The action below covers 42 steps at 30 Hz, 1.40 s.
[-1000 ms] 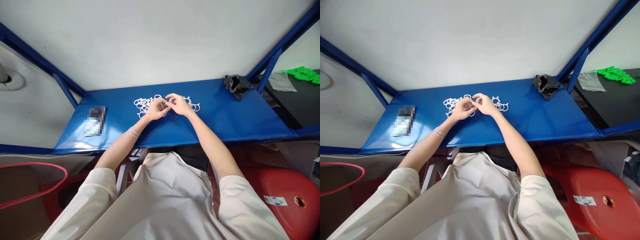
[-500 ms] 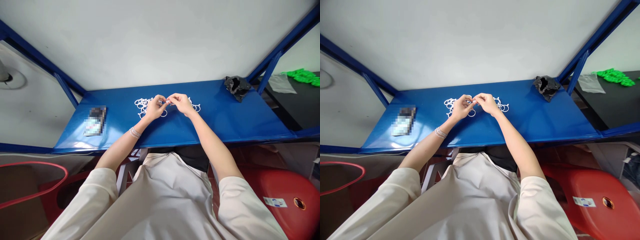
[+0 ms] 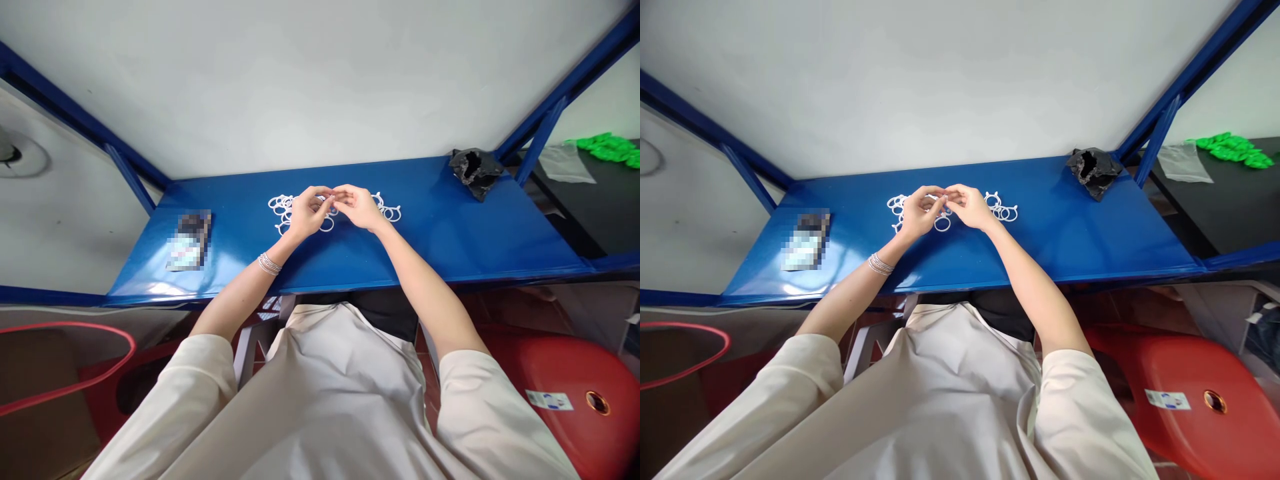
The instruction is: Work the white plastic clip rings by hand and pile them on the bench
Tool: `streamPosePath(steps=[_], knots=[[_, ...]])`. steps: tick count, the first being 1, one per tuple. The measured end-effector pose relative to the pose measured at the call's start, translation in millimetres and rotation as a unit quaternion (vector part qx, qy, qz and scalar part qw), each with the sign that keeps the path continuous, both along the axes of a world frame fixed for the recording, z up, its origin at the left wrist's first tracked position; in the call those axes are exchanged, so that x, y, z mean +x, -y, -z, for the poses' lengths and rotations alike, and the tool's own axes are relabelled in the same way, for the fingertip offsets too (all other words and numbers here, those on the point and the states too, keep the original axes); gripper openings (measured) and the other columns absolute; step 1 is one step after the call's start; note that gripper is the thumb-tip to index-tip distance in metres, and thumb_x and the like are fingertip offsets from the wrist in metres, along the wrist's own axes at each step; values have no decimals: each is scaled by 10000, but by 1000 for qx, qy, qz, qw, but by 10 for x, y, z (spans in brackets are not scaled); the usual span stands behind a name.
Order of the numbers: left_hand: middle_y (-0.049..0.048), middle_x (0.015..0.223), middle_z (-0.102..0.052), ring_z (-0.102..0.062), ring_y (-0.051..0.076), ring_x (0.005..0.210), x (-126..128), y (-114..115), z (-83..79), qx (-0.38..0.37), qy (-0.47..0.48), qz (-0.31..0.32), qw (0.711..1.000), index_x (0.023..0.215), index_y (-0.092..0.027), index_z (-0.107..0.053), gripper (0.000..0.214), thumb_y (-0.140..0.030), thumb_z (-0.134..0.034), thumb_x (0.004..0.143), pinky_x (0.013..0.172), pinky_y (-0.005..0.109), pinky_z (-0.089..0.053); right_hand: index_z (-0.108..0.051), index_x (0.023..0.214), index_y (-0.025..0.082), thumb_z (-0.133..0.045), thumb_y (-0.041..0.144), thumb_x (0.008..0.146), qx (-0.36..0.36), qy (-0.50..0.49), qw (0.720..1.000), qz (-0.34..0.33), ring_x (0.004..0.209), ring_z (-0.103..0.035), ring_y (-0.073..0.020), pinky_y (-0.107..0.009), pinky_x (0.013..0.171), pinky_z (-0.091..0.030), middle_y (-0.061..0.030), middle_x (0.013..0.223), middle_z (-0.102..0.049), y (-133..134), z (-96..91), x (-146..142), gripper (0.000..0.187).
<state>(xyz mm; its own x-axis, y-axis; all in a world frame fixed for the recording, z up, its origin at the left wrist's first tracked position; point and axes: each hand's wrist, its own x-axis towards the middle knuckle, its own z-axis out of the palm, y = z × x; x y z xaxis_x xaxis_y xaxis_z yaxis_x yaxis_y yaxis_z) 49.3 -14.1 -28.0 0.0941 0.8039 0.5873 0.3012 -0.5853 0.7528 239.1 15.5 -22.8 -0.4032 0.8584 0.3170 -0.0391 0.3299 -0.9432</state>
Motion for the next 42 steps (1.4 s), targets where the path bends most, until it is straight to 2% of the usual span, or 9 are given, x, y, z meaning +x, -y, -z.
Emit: streamPosePath(steps=[6, 12, 16, 22, 25, 27, 33, 37, 42], knots=[[68, 1084, -811, -798, 136, 821, 9, -36, 46, 47, 4, -20, 999, 1167, -220, -727, 185, -385, -723, 1084, 738, 276, -665, -797, 1280, 203, -852, 435, 911, 26, 68, 996, 58, 1125, -797, -305, -489, 1007, -679, -157, 1294, -824, 0, 4, 24, 439], [82, 1104, -778, -782, 176, 952, -4, -72, 52, 84, 16, -8, 996, 1215, -252, -782, 263, -476, -688, 1114, 873, 350, -681, -806, 1360, 224, -735, 558, 1010, 4, 66, 998, -22, 1297, -758, -324, -530, 1194, -588, -131, 1445, -801, 84, -93, -11, 488], [83, 1106, -770, -787, 184, 969, -5, -85, 63, 76, 27, 2, 997, 1222, -263, -792, 303, -526, -693, 1109, 887, 360, -681, -821, 1266, 217, -697, 605, 1022, 6, 50, 998, -34, 1247, -753, -319, -506, 1130, -609, -119, 1326, -830, 103, -130, -28, 474], [75, 1113, -789, -764, 139, 799, 0, -43, 49, 62, -12, 16, 998, 1176, -240, -788, 279, -495, -695, 1111, 784, 324, -639, -755, 937, 218, -509, 392, 1099, 47, 169, 982, 74, 1038, -713, -271, -427, 987, -587, -94, 1018, -764, 88, -157, 17, 342], [56, 1009, -793, -737, 150, 795, 1, -15, 22, 79, -39, 16, 996, 1144, -237, -790, 220, -441, -722, 1094, 785, 334, -614, -662, 791, 223, -451, 348, 1112, 70, 229, 966, 100, 978, -706, -259, -394, 957, -547, -81, 897, -739, 135, -241, 41, 404], [40, 929, -783, -714, 157, 788, 0, -2, 2, 85, -56, 12, 995, 1137, -236, -789, 209, -430, -738, 1080, 783, 337, -602, -635, 720, 219, -421, 440, 1147, 53, 239, 964, 106, 896, -718, -247, -372, 907, -534, -75, 813, -736, 174, -302, 45, 526], [30, 872, -781, -680, 152, 744, 6, 23, -34, 51, -86, 9, 995, 1097, -232, -789, 235, -449, -700, 1085, 746, 330, -584, -628, 587, 219, -456, 903, 1036, -9, 183, 971, 153, 676, -703, -214, -338, 732, -530, -57, 605, -668, 185, -342, 30, 836], [35, 859, -777, -681, 162, 741, 16, 23, -26, 35, -93, 12, 995, 1058, -239, -794, 198, -415, -705, 1069, 734, 336, -585, -609, 594, 235, -528, 970, 962, -44, 89, 980, 171, 569, -645, -183, -319, 593, -513, -42, 555, -611, 141, -328, 32, 826], [37, 859, -785, -689, 162, 738, 22, 12, -13, 32, -94, 4, 995, 1027, -239, -795, 162, -379, -717, 1048, 741, 337, -592, -524, 681, 272, -643, 957, 916, -150, -17, 980, 133, 431, -494, -140, -292, 420, -403, 8, 512, -517, 85, -435, 99, 734]])
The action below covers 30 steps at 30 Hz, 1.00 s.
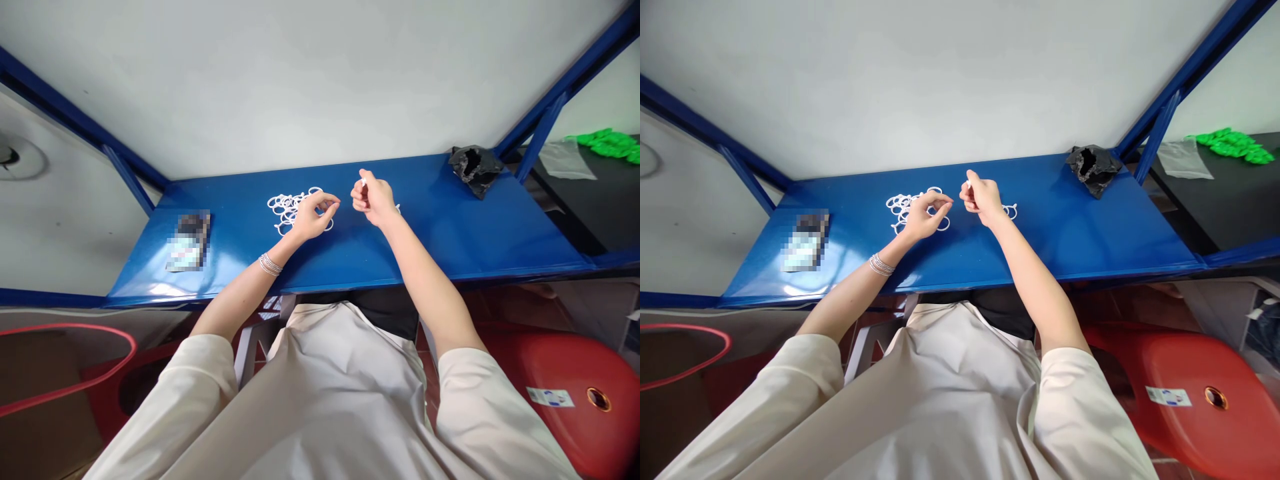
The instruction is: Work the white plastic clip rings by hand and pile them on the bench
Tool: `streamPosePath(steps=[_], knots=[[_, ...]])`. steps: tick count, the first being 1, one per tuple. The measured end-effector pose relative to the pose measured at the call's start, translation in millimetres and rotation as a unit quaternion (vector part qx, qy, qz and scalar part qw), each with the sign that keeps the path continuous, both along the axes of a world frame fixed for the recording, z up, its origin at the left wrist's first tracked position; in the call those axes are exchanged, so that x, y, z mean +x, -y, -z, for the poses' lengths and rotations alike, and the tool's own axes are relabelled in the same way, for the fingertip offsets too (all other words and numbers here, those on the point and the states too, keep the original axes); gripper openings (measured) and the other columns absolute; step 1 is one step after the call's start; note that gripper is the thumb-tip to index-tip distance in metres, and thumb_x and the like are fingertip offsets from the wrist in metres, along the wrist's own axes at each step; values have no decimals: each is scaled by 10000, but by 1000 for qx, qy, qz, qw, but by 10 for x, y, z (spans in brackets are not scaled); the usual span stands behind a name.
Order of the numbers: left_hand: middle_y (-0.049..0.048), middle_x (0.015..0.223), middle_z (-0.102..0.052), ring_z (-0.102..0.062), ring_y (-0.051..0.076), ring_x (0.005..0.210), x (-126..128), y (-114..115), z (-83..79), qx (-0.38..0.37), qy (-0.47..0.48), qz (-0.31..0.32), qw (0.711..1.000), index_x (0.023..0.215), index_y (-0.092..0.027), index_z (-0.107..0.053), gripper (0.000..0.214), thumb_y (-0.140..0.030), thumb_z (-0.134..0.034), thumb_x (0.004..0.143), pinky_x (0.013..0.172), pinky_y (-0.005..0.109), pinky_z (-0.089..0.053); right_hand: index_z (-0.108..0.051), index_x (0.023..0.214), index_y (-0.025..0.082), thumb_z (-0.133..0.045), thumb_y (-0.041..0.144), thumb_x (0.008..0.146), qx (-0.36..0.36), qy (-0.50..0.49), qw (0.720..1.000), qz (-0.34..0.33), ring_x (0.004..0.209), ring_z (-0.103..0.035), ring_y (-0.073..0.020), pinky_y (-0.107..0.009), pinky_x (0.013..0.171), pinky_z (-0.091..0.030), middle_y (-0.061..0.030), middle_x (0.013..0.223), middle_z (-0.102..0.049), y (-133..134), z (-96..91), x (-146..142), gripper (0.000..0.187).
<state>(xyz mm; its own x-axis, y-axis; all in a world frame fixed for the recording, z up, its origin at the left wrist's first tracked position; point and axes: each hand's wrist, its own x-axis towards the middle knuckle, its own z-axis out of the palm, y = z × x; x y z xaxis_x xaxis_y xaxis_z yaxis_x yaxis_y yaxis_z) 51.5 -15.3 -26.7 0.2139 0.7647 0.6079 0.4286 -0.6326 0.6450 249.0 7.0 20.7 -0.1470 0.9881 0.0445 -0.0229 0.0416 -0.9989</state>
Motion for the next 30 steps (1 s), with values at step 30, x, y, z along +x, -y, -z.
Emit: streamPosePath(steps=[30], knots=[[13, 782, -675, -580, 153, 681, -41, -71, 41, 36, 6, -78, 996, 885, -241, -659, 217, -392, -741, 1016, 691, 340, -518, -769, 1119, 232, -549, 795, 1080, 158, 235, 959, -21, 1044, -769, -298, -433, 1002, -577, -103, 1073, -819, -84, 243, 65, 606]])
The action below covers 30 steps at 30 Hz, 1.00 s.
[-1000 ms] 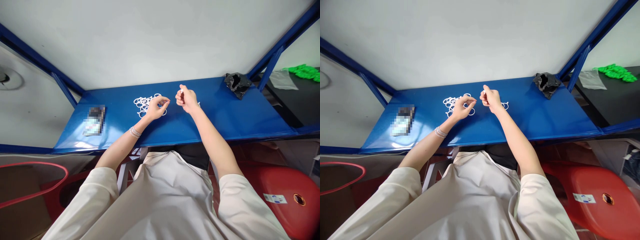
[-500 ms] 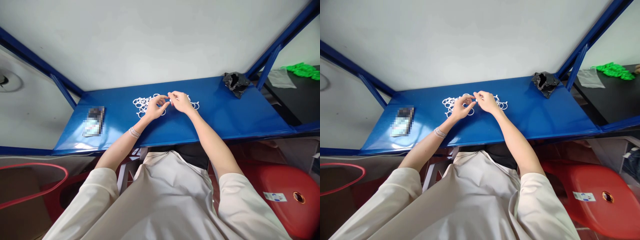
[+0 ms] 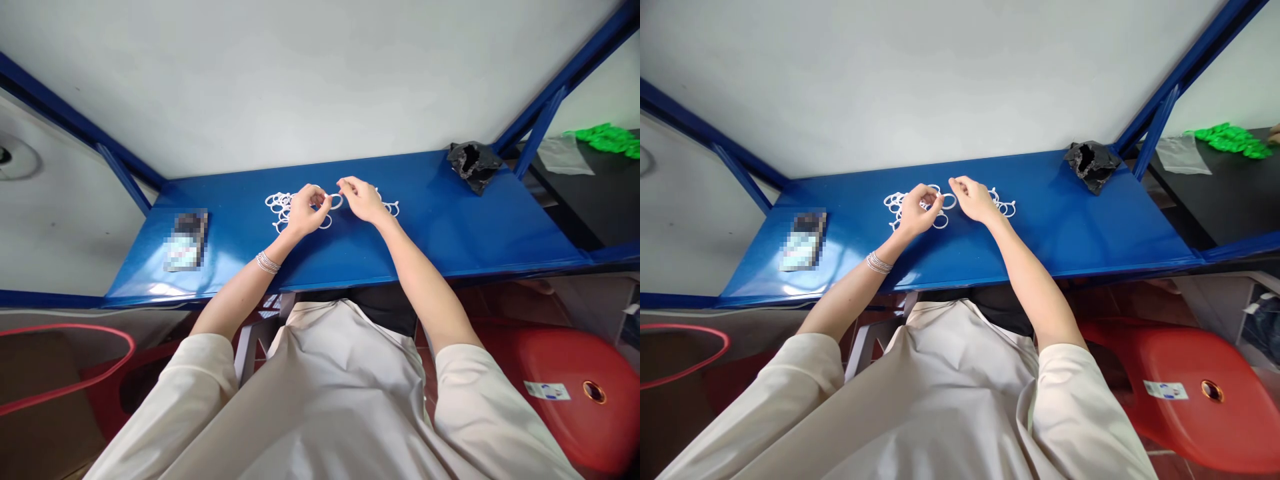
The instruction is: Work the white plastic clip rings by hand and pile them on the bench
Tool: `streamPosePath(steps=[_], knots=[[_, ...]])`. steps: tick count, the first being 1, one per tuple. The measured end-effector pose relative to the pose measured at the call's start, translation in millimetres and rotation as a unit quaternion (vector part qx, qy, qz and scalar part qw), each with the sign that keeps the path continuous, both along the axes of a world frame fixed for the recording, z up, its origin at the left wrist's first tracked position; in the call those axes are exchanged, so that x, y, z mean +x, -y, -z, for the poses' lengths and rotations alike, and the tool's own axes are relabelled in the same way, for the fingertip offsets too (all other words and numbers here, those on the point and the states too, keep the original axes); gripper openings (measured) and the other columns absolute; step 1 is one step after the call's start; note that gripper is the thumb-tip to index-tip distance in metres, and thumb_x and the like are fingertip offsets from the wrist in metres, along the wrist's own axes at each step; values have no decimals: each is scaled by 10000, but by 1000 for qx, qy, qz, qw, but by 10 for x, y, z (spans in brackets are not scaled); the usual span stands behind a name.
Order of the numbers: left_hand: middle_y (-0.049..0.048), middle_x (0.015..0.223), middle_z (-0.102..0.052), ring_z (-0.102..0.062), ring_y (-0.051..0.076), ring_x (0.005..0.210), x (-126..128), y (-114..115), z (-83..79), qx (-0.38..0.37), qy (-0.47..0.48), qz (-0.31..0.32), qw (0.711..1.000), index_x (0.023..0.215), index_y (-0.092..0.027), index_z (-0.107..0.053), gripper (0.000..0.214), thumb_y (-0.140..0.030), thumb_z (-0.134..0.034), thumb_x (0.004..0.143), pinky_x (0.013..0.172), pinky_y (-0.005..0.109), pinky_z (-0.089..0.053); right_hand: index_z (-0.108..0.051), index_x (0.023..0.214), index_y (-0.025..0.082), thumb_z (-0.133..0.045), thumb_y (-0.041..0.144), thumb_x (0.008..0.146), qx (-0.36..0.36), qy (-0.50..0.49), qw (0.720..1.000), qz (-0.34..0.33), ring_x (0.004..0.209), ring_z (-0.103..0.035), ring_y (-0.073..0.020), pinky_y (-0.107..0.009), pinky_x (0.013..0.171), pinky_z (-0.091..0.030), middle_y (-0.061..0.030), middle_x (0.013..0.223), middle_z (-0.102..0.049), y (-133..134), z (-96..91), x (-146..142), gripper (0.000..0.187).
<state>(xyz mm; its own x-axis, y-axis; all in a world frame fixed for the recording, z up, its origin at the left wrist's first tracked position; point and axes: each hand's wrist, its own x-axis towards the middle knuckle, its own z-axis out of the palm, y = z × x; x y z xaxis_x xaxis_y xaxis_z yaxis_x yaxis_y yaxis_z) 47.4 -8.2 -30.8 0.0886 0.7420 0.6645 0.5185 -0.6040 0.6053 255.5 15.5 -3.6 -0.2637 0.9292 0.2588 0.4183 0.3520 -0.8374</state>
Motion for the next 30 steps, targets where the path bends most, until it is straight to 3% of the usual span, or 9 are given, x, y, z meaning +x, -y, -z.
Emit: streamPosePath(steps=[4, 6, 8, 12, 16, 22, 26, 30], knots=[[10, 743, -596, -544, 184, 715, -79, -101, 80, 38, -22, -84, 995, 783, -248, -543, 318, -312, -827, 912, 736, 381, -506, -755, 1236, 174, -802, 550, 1011, 44, 111, 979, 163, 1378, -656, -447, -706, 1236, -428, -239, 1361, -747, -171, 130, 297, 441], [13, 746, -569, -537, 204, 751, -118, -156, 158, 46, -40, -105, 993, 763, -248, -516, 361, -294, -854, 879, 828, 430, -535, -748, 1273, 140, -862, 420, 968, 23, 149, 968, 202, 1438, -611, -493, -786, 1237, -390, -284, 1440, -706, -252, 220, 445, 429], [15, 744, -529, -545, 227, 786, -150, -199, 238, 37, -52, -114, 991, 739, -246, -498, 381, -258, -857, 864, 922, 494, -549, -778, 1217, 144, -891, 261, 911, -13, 163, 965, 207, 1398, -643, -489, -790, 1227, -414, -263, 1359, -745, -313, 295, 538, 347], [26, 751, -492, -558, 264, 833, -199, -247, 343, 17, -58, -105, 993, 742, -245, -522, 312, -124, -786, 857, 976, 539, -528, -824, 1029, 185, -843, 75, 849, -46, 99, 977, 183, 1184, -746, -422, -703, 1139, -558, -179, 1115, -788, -355, 327, 550, 212], [32, 770, -506, -532, 263, 815, -208, -249, 342, 5, -65, -94, 993, 780, -246, -571, 266, -59, -745, 852, 957, 519, -496, -836, 1027, 192, -809, 117, 880, -8, 34, 985, 171, 1021, -778, -346, -625, 1076, -634, -149, 1045, -809, -302, 199, 463, 167], [6, 773, -531, -544, 237, 787, -95, -118, 164, 3, -62, -48, 997, 911, -253, -659, 180, -256, -838, 931, 949, 473, -499, -855, 1055, 191, -880, 316, 870, 31, -58, 992, 106, 964, -805, -299, -520, 1019, -674, -129, 1045, -861, -152, 1, 273, 225], [17, 818, -639, -577, 220, 788, -14, -22, 54, 8, -62, 8, 998, 1023, -258, -728, 197, -424, -827, 986, 879, 427, -531, -868, 1016, 194, -895, 335, 846, 6, -91, 995, 34, 935, -812, -289, -483, 967, -672, -102, 983, -865, -43, 3, 91, 223], [34, 875, -684, -600, 216, 825, -3, -9, 53, 6, -71, 27, 997, 1034, -245, -740, 190, -417, -810, 993, 839, 397, -539, -869, 1005, 203, -897, 337, 841, -33, -128, 990, -47, 935, -813, -267, -422, 910, -664, -87, 988, -869, 33, 37, -43, 214]])
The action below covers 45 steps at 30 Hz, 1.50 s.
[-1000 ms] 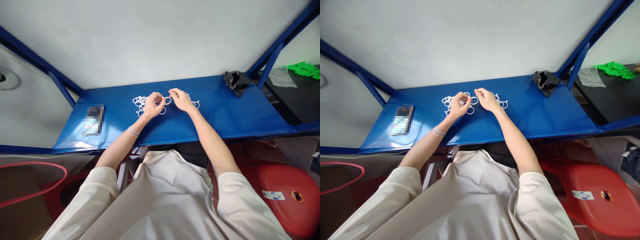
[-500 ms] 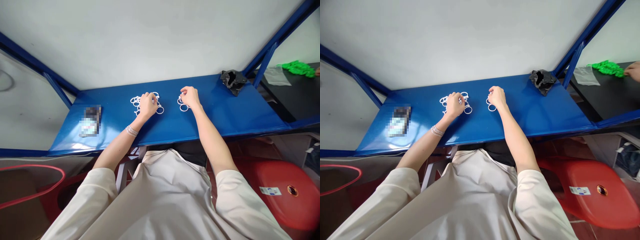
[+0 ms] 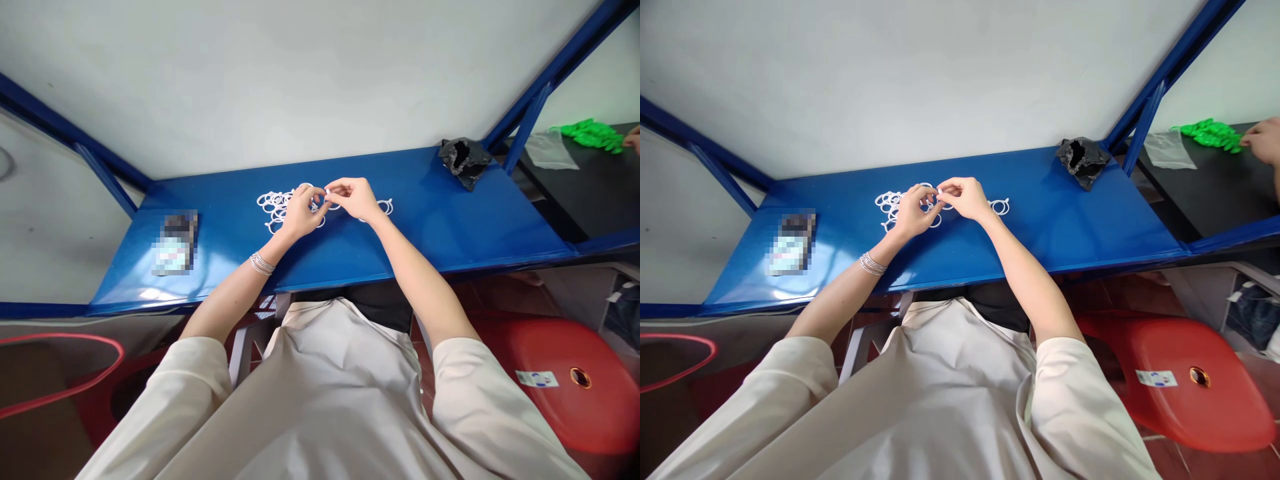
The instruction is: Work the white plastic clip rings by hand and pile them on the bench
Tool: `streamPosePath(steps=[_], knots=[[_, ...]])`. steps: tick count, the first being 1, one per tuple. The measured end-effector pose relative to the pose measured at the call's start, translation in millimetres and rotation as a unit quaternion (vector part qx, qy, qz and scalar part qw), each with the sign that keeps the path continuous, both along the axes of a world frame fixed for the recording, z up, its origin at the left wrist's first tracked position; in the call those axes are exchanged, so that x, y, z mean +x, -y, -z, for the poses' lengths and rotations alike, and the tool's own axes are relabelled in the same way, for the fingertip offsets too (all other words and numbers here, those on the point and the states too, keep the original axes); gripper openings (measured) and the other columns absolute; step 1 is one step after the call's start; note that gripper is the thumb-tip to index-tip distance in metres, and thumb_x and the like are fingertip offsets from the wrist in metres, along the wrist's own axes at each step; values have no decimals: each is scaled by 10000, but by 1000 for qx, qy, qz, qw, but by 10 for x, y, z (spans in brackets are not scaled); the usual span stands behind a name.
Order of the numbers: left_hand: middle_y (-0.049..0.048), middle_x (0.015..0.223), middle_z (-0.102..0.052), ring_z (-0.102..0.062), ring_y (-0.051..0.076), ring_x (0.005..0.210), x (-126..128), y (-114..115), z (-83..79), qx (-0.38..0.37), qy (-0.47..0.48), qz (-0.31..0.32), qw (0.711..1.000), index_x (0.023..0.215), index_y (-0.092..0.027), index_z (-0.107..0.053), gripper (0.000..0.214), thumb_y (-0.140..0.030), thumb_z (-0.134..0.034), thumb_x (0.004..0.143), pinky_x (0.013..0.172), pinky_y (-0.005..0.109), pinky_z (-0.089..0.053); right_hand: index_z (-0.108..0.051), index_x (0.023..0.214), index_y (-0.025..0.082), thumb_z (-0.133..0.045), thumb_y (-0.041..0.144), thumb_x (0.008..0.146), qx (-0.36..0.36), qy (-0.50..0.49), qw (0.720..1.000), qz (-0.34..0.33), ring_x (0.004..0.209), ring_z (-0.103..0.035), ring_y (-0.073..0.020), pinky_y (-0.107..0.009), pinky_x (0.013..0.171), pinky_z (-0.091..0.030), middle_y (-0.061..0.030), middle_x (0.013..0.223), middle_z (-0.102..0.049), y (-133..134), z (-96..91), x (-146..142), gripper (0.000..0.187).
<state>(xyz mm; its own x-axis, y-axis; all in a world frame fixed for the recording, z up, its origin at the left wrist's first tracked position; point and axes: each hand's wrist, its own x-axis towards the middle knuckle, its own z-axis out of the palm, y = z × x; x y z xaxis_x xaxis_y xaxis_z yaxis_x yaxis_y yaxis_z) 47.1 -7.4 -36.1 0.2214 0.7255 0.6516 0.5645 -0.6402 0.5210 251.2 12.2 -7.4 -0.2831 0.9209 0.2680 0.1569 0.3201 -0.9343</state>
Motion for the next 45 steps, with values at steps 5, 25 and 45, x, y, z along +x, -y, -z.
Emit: streamPosePath(steps=[5, 25, 45], knots=[[36, 887, -690, -574, 164, 735, -16, 14, -29, -6, 11, -10, 1000, 981, -215, -745, 168, -369, -732, 1047, 739, 335, -520, -853, 952, 185, -906, 435, 859, 50, 47, 997, 29, 783, -709, -204, -356, 776, -570, -81, 936, -853, -12, 15, -12, 272], [-32, 636, -485, -433, 74, 474, 129, 165, -277, -336, 297, 228, 865, 716, -212, -543, 658, -784, -804, 911, 451, 255, -352, -375, 654, 253, -823, 835, 883, -225, -160, 957, -89, 446, -212, -42, -223, 400, -174, 99, 537, -334, 273, -279, -248, 769], [-38, 607, -553, -453, 79, 457, 192, 200, -236, -219, 173, 222, 934, 827, -211, -621, 589, -730, -575, 1101, 512, 260, -385, -243, 571, 255, -674, 535, 1107, -243, -248, 931, 111, 452, -149, -62, -246, 430, -182, 92, 498, -228, 189, -312, -329, 742]])
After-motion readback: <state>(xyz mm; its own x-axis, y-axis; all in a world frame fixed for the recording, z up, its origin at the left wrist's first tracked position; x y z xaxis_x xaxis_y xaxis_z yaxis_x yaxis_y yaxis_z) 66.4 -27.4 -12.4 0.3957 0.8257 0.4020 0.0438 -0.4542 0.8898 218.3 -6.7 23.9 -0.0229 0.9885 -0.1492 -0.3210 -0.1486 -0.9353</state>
